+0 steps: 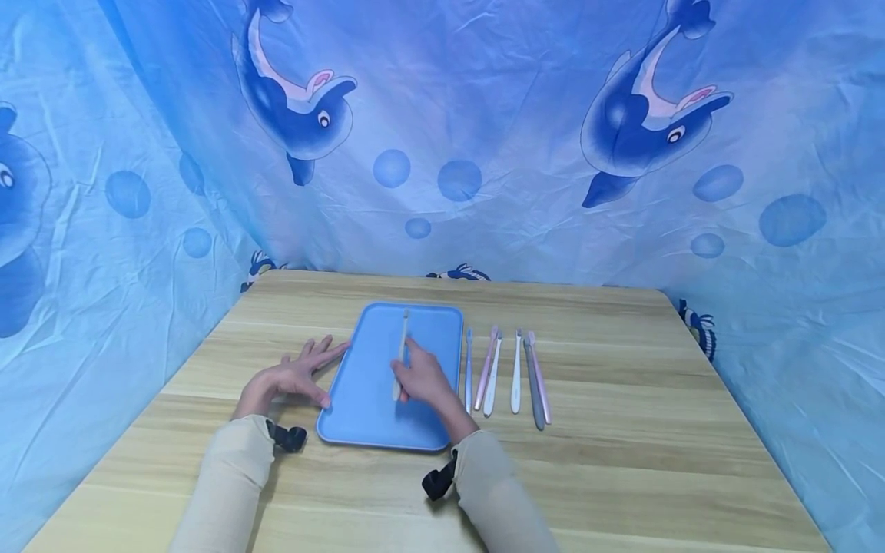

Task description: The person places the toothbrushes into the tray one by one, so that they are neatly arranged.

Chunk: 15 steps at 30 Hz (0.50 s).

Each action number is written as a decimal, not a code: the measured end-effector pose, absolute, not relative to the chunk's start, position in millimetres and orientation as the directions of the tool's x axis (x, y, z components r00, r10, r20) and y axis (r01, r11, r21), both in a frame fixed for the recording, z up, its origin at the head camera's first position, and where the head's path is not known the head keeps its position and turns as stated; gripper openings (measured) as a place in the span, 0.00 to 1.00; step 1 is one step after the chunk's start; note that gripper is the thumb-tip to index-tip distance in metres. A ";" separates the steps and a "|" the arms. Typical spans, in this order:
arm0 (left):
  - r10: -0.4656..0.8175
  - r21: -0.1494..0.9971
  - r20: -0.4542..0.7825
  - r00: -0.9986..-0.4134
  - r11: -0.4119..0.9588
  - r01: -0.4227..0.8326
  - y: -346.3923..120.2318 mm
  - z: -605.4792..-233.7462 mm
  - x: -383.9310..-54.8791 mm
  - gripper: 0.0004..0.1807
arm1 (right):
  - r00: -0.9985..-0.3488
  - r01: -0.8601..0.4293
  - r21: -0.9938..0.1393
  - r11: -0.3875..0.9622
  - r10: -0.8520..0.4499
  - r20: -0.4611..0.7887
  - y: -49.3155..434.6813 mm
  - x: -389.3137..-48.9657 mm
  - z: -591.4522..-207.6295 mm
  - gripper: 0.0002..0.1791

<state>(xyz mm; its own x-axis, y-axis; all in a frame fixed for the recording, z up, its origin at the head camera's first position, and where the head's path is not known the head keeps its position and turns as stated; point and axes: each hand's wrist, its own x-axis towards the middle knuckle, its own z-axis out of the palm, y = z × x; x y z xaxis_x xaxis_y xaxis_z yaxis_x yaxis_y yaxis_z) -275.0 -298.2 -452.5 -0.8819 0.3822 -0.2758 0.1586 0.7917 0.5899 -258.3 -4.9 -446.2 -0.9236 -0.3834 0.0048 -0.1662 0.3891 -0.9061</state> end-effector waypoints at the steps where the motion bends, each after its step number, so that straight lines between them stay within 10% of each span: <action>1: 0.381 0.590 -0.276 -0.882 0.792 0.158 -298.4 -452.4 -274.8 0.72 | -0.923 -0.165 -0.907 0.387 -0.386 0.003 -6.5 -258.2 -446.6 0.34; 15: 0.359 0.566 -0.298 -0.885 0.813 0.139 -297.8 -452.3 -276.0 0.73 | -0.924 -0.161 -0.903 0.398 -0.382 -0.004 -24.6 -258.6 -453.2 0.34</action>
